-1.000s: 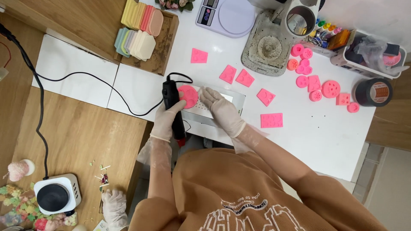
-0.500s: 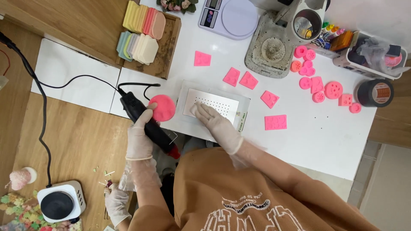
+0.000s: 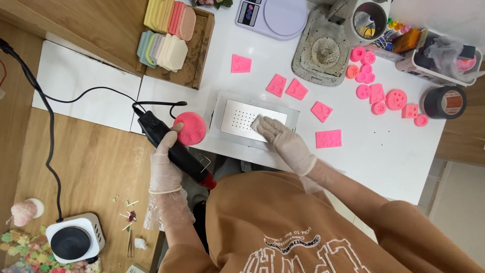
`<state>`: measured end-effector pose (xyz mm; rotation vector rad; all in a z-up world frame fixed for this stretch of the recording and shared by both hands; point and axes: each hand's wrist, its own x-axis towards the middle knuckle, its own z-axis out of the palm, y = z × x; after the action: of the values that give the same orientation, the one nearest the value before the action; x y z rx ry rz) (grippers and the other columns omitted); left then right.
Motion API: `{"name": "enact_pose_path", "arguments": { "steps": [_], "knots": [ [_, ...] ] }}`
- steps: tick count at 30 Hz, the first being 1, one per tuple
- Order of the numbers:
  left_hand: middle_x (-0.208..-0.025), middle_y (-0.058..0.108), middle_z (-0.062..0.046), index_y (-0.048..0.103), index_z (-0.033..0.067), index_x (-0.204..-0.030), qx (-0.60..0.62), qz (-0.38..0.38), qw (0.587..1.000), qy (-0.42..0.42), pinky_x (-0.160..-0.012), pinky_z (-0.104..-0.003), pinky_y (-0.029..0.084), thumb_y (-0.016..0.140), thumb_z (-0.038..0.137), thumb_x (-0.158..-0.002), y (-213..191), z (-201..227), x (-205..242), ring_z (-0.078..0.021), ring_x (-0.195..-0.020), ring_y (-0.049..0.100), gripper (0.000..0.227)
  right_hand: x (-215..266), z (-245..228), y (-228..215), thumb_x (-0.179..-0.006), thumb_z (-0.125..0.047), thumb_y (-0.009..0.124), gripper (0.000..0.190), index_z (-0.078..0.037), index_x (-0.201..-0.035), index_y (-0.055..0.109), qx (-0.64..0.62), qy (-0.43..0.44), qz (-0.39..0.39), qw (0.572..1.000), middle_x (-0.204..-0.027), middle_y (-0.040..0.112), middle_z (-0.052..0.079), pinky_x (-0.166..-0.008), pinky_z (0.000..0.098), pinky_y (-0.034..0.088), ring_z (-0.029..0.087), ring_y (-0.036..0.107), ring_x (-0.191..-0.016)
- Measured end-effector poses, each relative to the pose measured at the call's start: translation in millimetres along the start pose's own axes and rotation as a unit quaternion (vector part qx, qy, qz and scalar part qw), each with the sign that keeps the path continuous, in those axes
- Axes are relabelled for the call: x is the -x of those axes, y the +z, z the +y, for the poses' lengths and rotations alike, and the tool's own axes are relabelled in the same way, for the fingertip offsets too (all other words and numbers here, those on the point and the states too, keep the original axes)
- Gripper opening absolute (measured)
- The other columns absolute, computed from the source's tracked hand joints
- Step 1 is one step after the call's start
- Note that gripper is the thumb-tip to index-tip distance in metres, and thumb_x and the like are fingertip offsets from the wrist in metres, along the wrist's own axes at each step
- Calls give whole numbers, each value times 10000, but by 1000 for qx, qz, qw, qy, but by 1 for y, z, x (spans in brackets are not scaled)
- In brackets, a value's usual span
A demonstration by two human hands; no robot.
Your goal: The person uses a heat gun to soften and shape pink circular wax pieces on a perforated metal plate. They repeatedly apply heat, rotate the wax, and wipe the surface with a cloth while working at a white countertop with other wax shapes nearby.
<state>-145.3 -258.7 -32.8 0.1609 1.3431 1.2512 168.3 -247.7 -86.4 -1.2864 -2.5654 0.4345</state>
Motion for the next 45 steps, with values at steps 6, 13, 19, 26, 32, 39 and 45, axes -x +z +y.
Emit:
{"name": "enact_pose_path", "arguments": {
  "steps": [6,13,19,26,32,39,45],
  "knots": [
    [-1049,675,14,748,57,-1177,31,-2,999,-26,-734,-244,475,727,262,-864,-3,-11,-3,-94,-815,560,375,-66,-39,35,-733,212,485,875,-132,-1537,478,-59,73,40,995,-1632,413,82,-1075,267,469,233,480,-1438],
    [-1000,682,6,747,49,-1178,17,2,999,-32,-706,-248,471,711,249,-871,2,-5,-7,-109,-781,565,368,-62,-24,28,-954,13,528,589,-113,-1527,480,-119,46,11,992,-1606,450,79,-1137,320,474,251,484,-1443],
    [-956,669,13,752,55,-1167,-1,-9,1000,-25,-707,-242,477,732,239,-875,19,-12,-8,-100,-776,573,346,-38,-49,37,-880,77,486,675,-132,-1521,478,-55,57,13,997,-1622,411,83,-1109,282,453,252,447,-1438],
    [-813,626,38,795,63,-1118,-114,0,991,-64,-613,-242,443,790,245,-825,75,-32,-4,-93,-682,551,344,43,-1,-12,-887,38,537,675,-194,-1519,491,-53,102,49,992,-1577,470,40,-1146,304,458,228,504,-1397],
    [-833,683,9,747,37,-1090,-224,-39,974,0,-601,-283,489,835,282,-724,101,-92,-41,-123,-686,596,450,44,-3,-35,-939,50,572,488,-170,-1364,667,-189,144,116,964,-1355,674,66,-1093,294,517,237,641,-1290],
    [-860,719,-115,692,-97,-1109,-409,31,912,12,-694,-353,544,849,346,-744,116,-105,-20,-198,-764,682,595,67,10,-38,-887,126,581,501,-130,-1300,705,-261,137,152,943,-1323,708,73,-1095,294,511,231,639,-1300],
    [-1105,657,-115,307,-172,-1338,-280,-4,866,413,-830,-299,538,894,150,-748,113,-113,-7,-180,-981,664,893,83,34,-59,-926,126,527,478,-93,-1318,692,-331,166,155,916,-1360,702,116,-1131,296,490,202,640,-1311]
  ]
}}
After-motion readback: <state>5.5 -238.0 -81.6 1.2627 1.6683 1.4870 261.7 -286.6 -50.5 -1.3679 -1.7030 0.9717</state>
